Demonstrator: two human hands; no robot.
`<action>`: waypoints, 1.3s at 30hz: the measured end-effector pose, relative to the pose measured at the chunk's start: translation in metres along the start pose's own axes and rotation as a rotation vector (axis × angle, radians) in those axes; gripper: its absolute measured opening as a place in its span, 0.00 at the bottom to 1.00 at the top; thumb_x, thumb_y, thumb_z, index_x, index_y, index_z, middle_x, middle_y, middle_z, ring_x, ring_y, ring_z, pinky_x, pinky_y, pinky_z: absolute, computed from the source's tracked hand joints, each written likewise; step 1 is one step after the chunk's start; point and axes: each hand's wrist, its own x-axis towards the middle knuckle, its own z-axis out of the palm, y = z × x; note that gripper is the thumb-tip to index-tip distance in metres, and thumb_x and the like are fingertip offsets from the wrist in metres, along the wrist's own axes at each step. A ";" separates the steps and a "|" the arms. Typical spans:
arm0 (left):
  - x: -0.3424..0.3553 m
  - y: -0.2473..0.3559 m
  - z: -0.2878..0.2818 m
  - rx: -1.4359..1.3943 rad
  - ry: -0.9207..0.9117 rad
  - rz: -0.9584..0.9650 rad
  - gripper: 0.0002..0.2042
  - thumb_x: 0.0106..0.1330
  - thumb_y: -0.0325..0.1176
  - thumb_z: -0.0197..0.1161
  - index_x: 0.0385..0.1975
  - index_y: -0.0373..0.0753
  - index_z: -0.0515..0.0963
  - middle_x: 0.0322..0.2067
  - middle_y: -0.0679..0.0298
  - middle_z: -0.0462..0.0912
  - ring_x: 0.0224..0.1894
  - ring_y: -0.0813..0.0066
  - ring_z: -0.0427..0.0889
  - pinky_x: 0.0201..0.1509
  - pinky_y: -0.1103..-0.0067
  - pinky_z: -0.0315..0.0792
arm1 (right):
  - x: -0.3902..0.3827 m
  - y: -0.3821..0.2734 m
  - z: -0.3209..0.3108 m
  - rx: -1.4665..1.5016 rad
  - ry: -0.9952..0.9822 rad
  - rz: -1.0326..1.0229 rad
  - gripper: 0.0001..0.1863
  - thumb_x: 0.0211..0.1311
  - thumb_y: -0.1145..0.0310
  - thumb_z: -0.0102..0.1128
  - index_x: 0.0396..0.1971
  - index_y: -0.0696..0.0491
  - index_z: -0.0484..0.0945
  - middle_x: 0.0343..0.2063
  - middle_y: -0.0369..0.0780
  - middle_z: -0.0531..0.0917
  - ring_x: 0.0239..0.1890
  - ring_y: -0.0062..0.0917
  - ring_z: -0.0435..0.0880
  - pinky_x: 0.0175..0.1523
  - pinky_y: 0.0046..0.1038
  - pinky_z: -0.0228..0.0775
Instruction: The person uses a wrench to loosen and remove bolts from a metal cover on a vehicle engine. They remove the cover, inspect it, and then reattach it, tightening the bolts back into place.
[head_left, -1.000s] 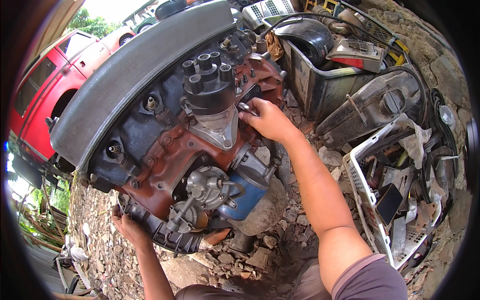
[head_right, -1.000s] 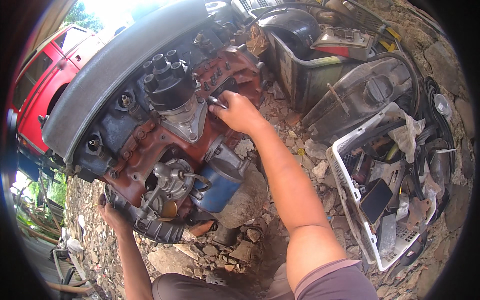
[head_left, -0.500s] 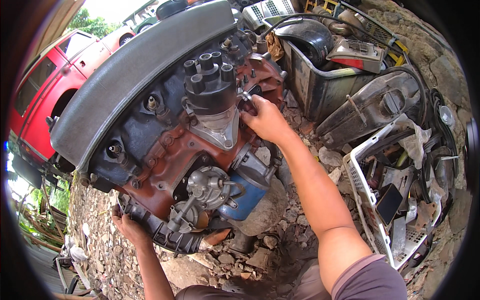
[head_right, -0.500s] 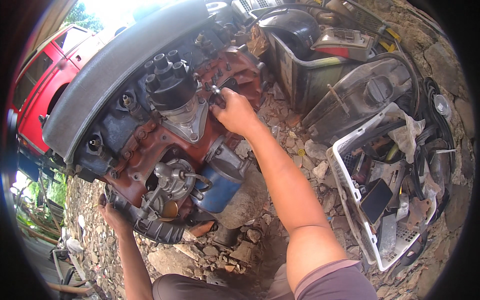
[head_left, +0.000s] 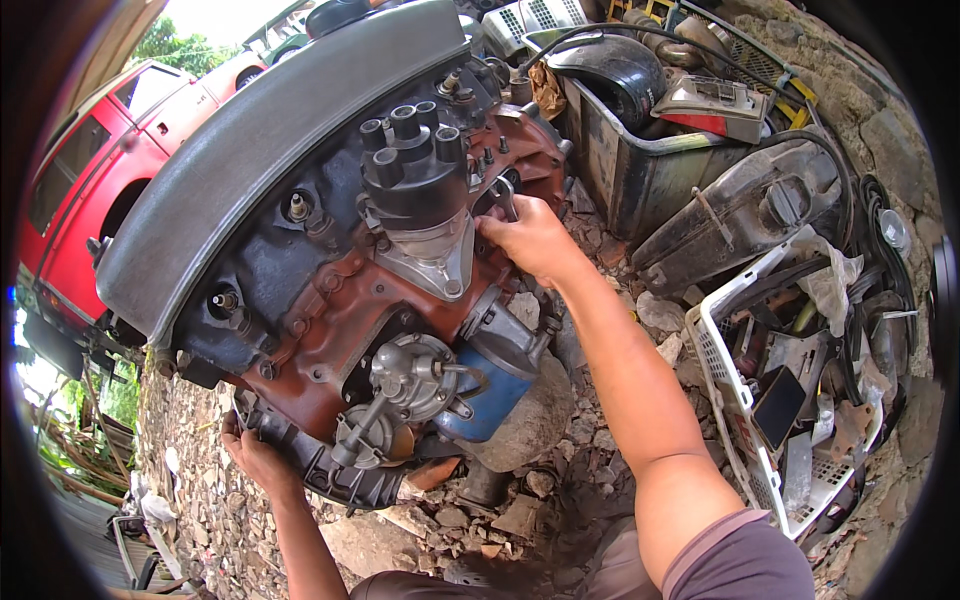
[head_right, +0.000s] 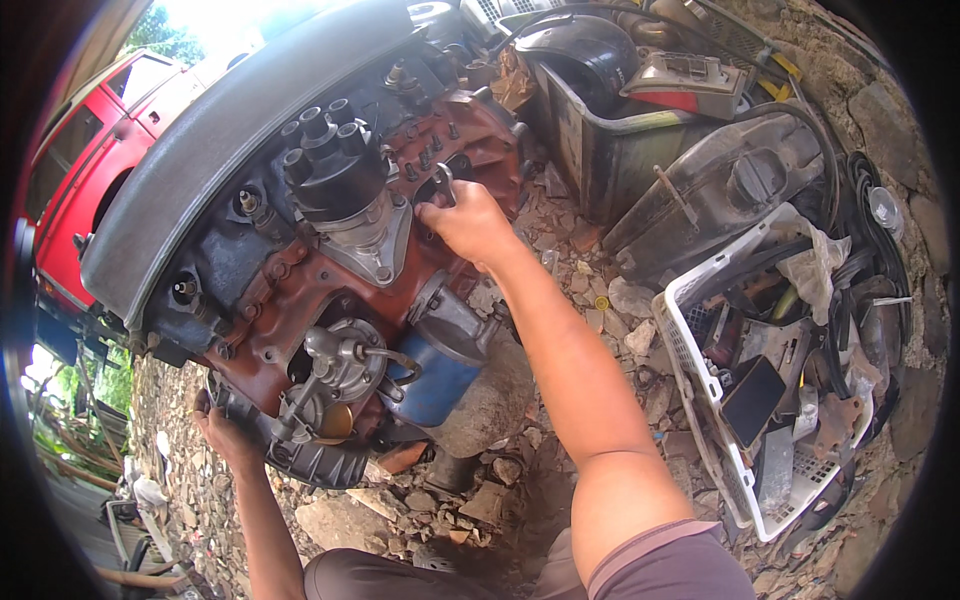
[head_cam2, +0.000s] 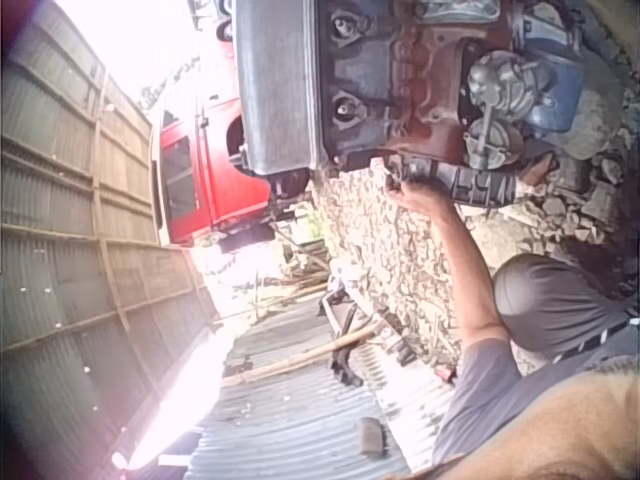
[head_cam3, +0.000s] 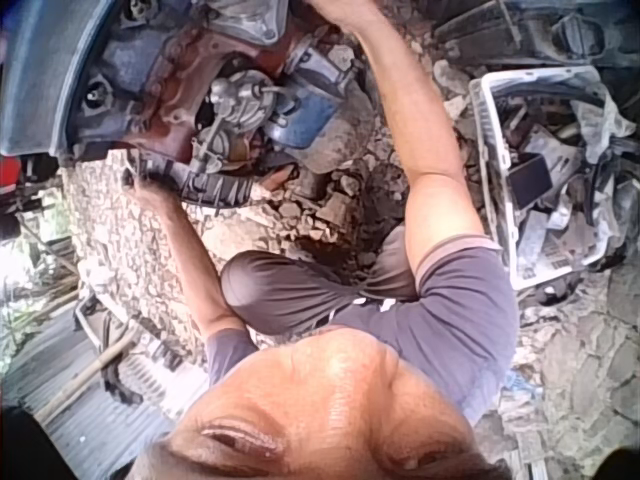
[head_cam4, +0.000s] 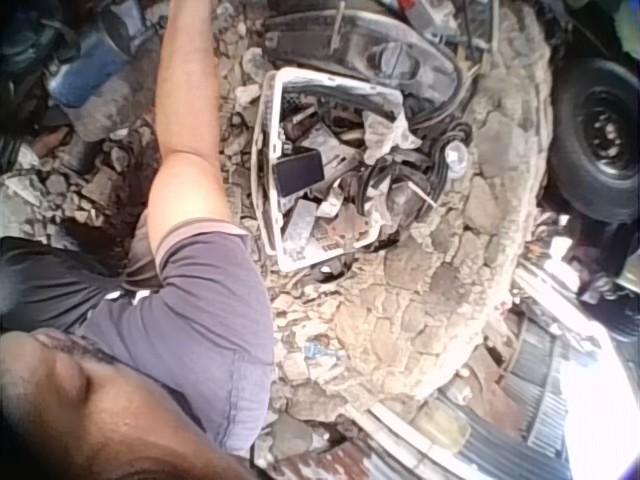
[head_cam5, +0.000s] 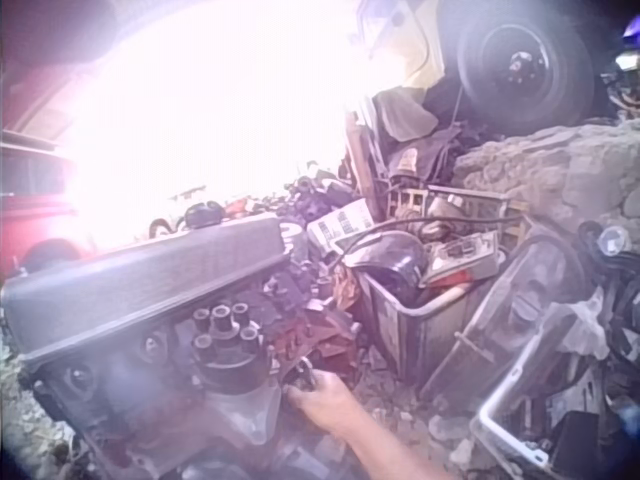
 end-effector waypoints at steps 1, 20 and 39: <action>0.002 -0.003 -0.001 0.047 -0.007 0.021 0.24 0.58 0.29 0.41 0.54 0.22 0.66 0.56 0.49 0.65 0.57 0.58 0.67 0.60 0.71 0.65 | 0.003 0.006 0.000 -0.186 0.065 -0.193 0.12 0.61 0.62 0.63 0.32 0.56 0.75 0.22 0.35 0.77 0.16 0.16 0.69 0.16 0.22 0.54; 0.002 -0.004 0.001 0.022 -0.001 0.050 0.25 0.60 0.32 0.41 0.56 0.25 0.66 0.55 0.49 0.67 0.55 0.59 0.69 0.60 0.70 0.63 | 0.005 0.011 -0.004 -0.373 0.099 -0.274 0.14 0.62 0.60 0.63 0.32 0.57 0.77 0.22 0.38 0.80 0.15 0.13 0.67 0.14 0.21 0.49; -0.004 0.007 0.002 0.103 0.028 0.036 0.25 0.58 0.30 0.41 0.55 0.22 0.65 0.55 0.46 0.68 0.58 0.56 0.67 0.62 0.70 0.60 | -0.008 -0.003 0.002 -0.218 0.088 -0.227 0.09 0.59 0.64 0.63 0.30 0.53 0.75 0.21 0.33 0.77 0.19 0.20 0.73 0.22 0.24 0.60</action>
